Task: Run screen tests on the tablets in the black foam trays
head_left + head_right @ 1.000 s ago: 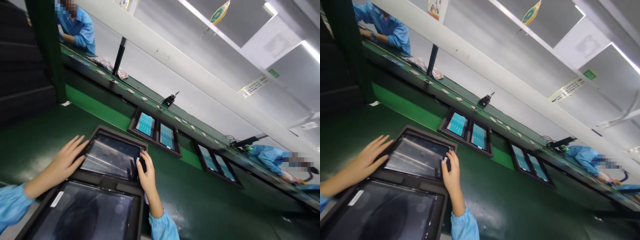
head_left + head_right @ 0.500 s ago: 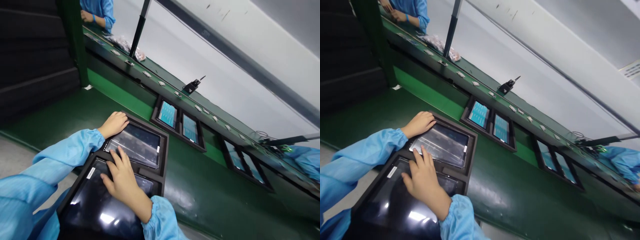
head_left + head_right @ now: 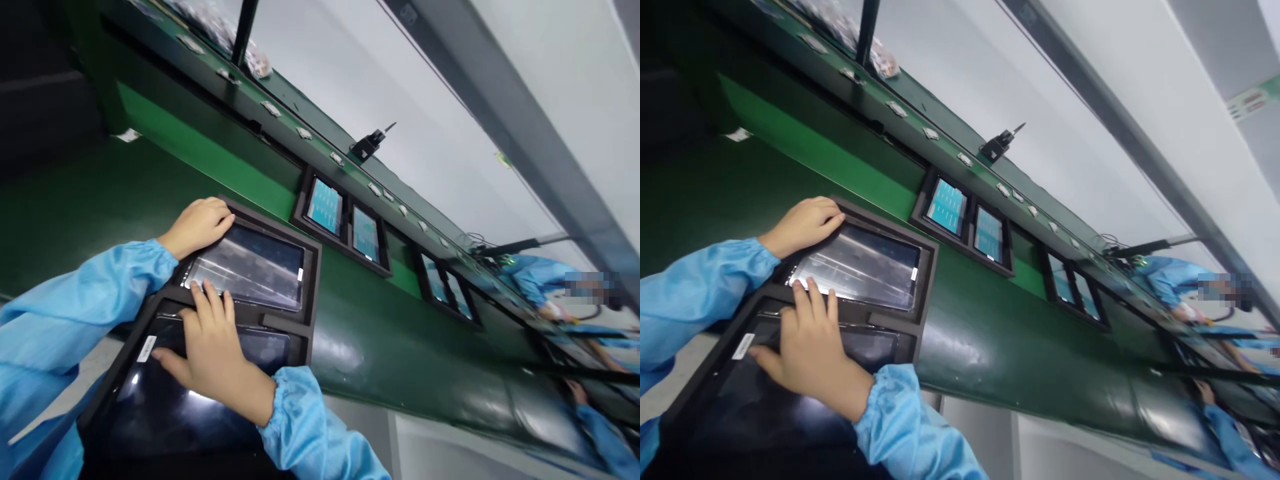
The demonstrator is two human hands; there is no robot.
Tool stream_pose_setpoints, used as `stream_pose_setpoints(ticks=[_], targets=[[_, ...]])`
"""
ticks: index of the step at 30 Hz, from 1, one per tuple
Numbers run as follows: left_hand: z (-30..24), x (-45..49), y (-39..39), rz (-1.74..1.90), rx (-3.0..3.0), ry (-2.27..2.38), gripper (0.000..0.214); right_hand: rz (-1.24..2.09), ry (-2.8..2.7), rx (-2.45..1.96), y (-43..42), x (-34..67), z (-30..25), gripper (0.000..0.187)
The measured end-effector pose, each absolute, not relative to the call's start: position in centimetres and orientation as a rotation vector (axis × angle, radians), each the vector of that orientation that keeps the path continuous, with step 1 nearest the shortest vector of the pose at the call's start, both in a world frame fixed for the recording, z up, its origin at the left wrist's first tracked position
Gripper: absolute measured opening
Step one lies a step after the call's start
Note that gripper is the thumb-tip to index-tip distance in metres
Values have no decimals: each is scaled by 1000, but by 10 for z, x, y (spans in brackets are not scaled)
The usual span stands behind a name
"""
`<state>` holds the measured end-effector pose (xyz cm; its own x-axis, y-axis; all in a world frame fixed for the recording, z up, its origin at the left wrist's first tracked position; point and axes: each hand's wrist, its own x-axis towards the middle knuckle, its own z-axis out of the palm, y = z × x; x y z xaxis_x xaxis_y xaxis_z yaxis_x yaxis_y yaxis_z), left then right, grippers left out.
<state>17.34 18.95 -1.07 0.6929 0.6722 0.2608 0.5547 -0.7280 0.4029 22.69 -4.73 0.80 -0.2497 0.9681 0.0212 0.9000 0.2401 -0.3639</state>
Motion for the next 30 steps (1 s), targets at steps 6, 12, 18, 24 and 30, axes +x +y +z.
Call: stream_pose_setpoints(ticks=[6, 12, 18, 24, 30], targets=[[-10, 172, 188, 571, 2589, 945, 49, 344, -2327, -1828, -57, 217, 17, 59], [-5, 167, 185, 507, 2586, 953, 49, 497, -2244, -1988, -109, 283, 36, 78], [-7, 165, 184, 517, 2540, 952, 57, 549, -2041, -2289, -205, 333, 54, 87], [-3, 165, 179, 518, 2542, 950, 73, 755, -2078, -2266, -238, 306, 43, 102], [-3, 164, 176, 495, 2570, 954, 85, 685, -2036, -2243, -241, 299, 27, 96]])
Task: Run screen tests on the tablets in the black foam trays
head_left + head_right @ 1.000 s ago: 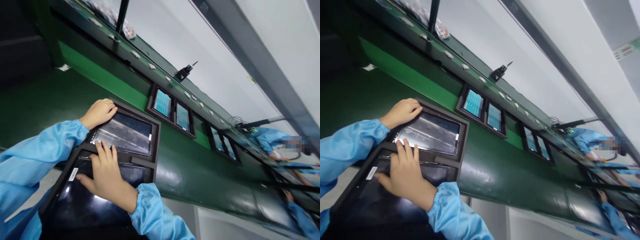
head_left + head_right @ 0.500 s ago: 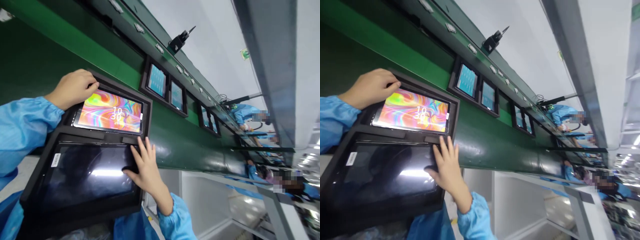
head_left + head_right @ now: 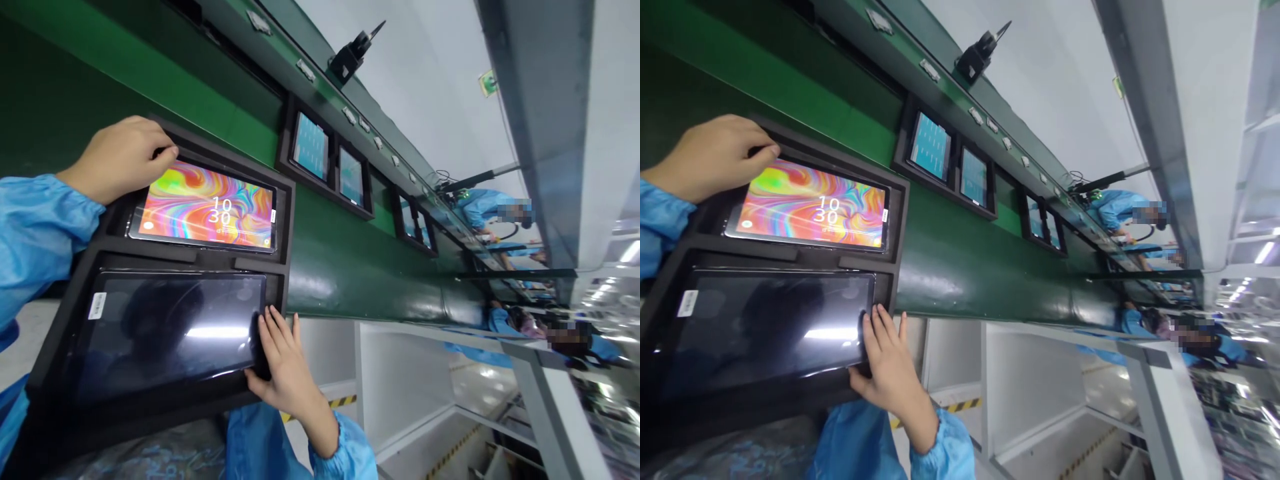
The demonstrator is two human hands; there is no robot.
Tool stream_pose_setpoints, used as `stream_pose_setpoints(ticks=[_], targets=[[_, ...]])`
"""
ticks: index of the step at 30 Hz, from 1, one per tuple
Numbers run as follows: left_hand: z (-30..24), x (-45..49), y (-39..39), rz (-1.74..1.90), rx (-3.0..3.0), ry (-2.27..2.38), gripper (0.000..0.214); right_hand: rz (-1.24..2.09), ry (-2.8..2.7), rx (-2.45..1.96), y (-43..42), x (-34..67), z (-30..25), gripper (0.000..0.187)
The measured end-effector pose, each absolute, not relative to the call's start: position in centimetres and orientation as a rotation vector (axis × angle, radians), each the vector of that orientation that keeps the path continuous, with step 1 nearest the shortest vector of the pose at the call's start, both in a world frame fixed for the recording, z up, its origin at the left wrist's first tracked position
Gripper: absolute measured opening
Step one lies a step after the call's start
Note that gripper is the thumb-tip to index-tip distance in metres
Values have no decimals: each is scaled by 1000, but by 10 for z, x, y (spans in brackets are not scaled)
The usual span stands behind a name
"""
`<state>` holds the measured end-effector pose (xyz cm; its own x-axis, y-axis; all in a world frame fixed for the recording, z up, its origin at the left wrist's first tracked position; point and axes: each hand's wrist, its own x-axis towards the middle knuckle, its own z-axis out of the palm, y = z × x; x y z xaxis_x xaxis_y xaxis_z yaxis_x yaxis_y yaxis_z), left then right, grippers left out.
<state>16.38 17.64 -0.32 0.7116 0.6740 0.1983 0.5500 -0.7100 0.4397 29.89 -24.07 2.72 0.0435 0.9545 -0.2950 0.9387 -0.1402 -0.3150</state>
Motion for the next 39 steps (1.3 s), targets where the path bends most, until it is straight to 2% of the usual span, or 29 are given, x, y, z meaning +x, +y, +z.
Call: stream_pose_setpoints(ticks=[5, 10, 12, 16, 19, 23, 27, 31, 34, 39], targets=[[-7, 164, 179, 485, 2597, 956, 85, 719, -1994, -2260, -243, 298, 25, 94], [-11, 163, 184, 470, 2623, 923, 76, 746, -1953, -2188, -245, 303, 33, 104], [-13, 162, 185, 473, 2609, 908, 71, 624, -1850, -2190, -242, 305, 32, 91], [-15, 157, 182, 512, 2526, 915, 62, 255, -1486, -2193, -220, 311, 24, 45], [-15, 150, 175, 593, 2437, 926, 56, 190, -1432, -2114, -182, 318, 20, 34], [-11, 126, 156, 728, 2338, 895, 53, 212, -1524, -2034, -122, 331, 23, 34], [-16, 81, 118, 801, 2269, 867, 41, 300, -1768, -2030, -73, 347, 26, 33], [-31, 35, 66, 819, 2275, 838, 33, 265, -1751, -2262, -27, 370, 23, 36], [-35, 12, 33, 814, 2434, 769, 48, 76, -1471, -2402, 2, 391, 14, 40], [-22, -8, 4, 765, 2620, 692, 68, 40, -1417, -2334, 13, 407, -1, 46]])
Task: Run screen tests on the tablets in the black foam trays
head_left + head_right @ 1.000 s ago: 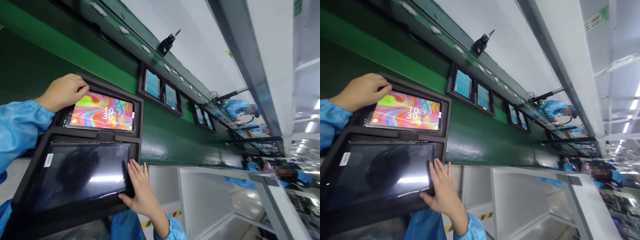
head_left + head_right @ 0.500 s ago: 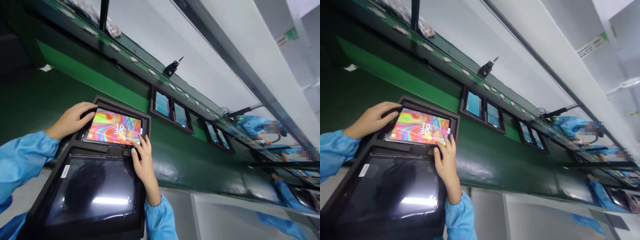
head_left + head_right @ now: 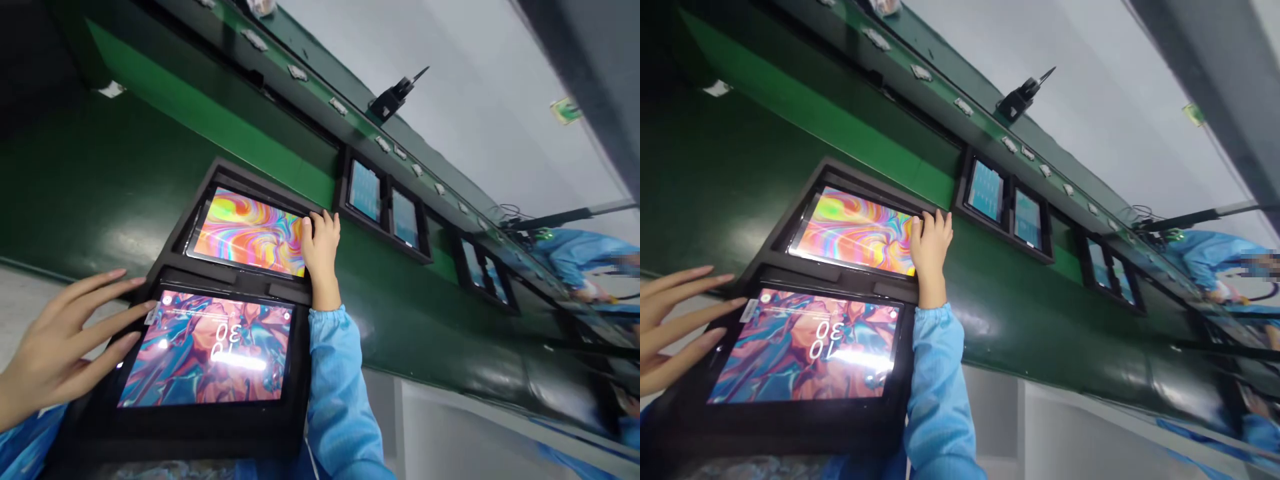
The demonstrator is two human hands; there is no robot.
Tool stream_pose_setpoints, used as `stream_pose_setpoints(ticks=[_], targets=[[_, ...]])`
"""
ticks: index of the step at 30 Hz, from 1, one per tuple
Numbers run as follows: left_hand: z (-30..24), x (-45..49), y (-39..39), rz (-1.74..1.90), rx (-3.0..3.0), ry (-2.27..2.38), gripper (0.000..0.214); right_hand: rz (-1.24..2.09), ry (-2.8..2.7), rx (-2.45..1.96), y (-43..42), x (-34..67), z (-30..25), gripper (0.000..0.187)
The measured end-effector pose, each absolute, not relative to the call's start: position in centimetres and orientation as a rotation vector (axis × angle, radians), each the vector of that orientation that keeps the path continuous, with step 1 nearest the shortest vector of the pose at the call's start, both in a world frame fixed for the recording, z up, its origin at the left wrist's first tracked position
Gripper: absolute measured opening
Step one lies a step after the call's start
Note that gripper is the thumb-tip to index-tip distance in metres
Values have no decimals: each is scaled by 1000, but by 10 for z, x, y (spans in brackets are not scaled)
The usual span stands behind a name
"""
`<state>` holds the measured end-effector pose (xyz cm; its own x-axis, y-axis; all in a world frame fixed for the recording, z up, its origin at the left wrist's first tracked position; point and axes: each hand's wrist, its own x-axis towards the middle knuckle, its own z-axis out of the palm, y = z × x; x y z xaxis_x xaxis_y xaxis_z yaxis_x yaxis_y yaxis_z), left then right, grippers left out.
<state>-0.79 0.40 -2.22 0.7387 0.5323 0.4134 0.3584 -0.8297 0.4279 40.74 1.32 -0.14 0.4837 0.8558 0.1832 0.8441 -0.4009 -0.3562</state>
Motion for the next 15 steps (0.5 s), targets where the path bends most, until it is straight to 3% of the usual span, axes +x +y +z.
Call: stream_pose_setpoints(ticks=[8, 15], targets=[[18, 17, -36, 436, 2806, 136, 54, -4, -1426, -2179, 5, 413, -13, 52], [6, 56, -23, 505, 2881, 408, 54, -50, -1392, -2112, 4, 415, -15, 51]])
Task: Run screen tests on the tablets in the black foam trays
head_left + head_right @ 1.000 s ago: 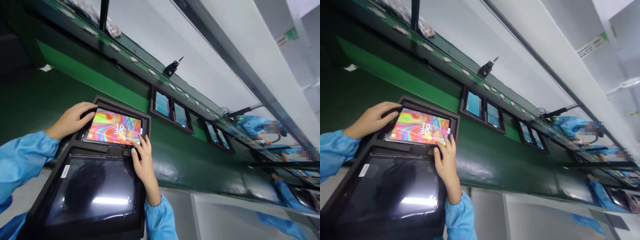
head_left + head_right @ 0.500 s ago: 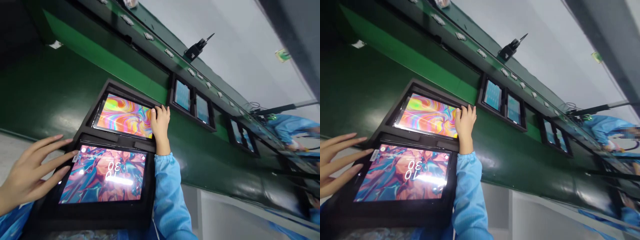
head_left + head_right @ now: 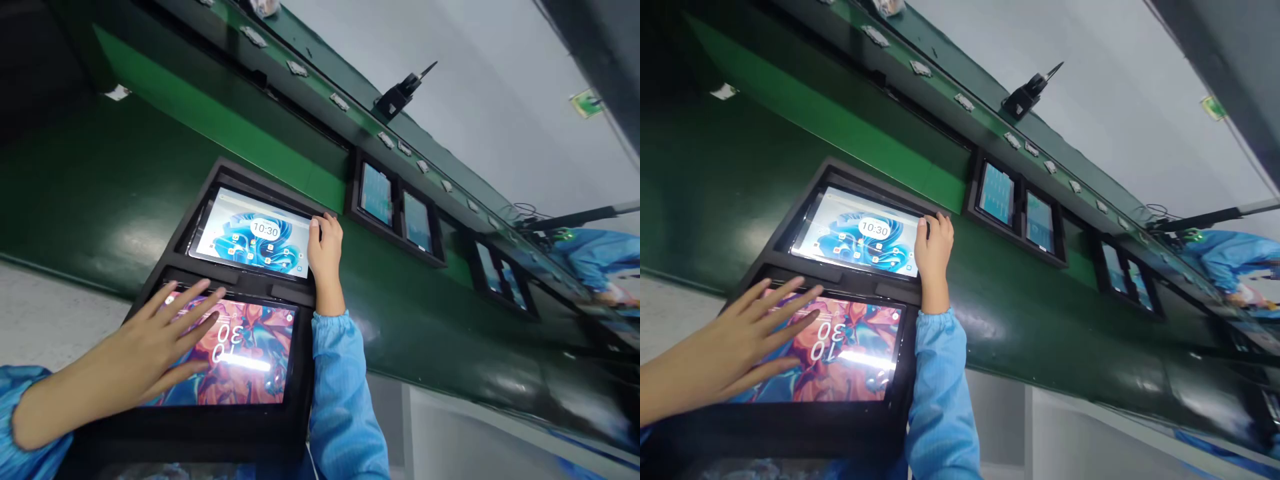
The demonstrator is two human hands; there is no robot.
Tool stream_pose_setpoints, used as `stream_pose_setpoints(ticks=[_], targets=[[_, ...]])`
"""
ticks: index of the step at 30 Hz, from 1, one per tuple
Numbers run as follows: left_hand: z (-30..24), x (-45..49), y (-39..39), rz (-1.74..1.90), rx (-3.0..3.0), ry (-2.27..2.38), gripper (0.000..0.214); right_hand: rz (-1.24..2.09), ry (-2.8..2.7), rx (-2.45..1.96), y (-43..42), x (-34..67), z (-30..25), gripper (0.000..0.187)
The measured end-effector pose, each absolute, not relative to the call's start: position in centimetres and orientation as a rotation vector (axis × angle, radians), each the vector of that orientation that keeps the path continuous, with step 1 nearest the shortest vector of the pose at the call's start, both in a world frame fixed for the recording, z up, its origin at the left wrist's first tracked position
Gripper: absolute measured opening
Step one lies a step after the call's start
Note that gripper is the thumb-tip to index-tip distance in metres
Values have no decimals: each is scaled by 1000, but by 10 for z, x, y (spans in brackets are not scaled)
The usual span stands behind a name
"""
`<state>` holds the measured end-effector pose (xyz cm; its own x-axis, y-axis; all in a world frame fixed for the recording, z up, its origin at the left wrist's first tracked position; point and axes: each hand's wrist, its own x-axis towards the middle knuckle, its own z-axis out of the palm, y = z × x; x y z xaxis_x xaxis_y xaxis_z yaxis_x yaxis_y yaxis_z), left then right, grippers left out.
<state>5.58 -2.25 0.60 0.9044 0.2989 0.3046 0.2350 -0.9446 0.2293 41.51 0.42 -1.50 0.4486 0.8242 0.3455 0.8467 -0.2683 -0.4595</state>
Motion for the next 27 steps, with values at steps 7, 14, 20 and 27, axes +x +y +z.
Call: stream_pose_setpoints(ticks=[7, 14, 20, 27], targets=[[22, 51, -37, 532, 2715, 2, 28, -60, -1387, -2024, 6, 419, -17, 47], [-11, 61, 3, 663, 2947, 618, 31, -74, -1476, -1871, 1, 396, 0, 41], [-18, 71, 3, 625, 3019, 767, 35, 328, -2195, -1580, -14, 316, 23, 34], [-12, 68, 7, 590, 2927, 789, 28, 449, -2272, -1684, -4, 292, 21, 37]])
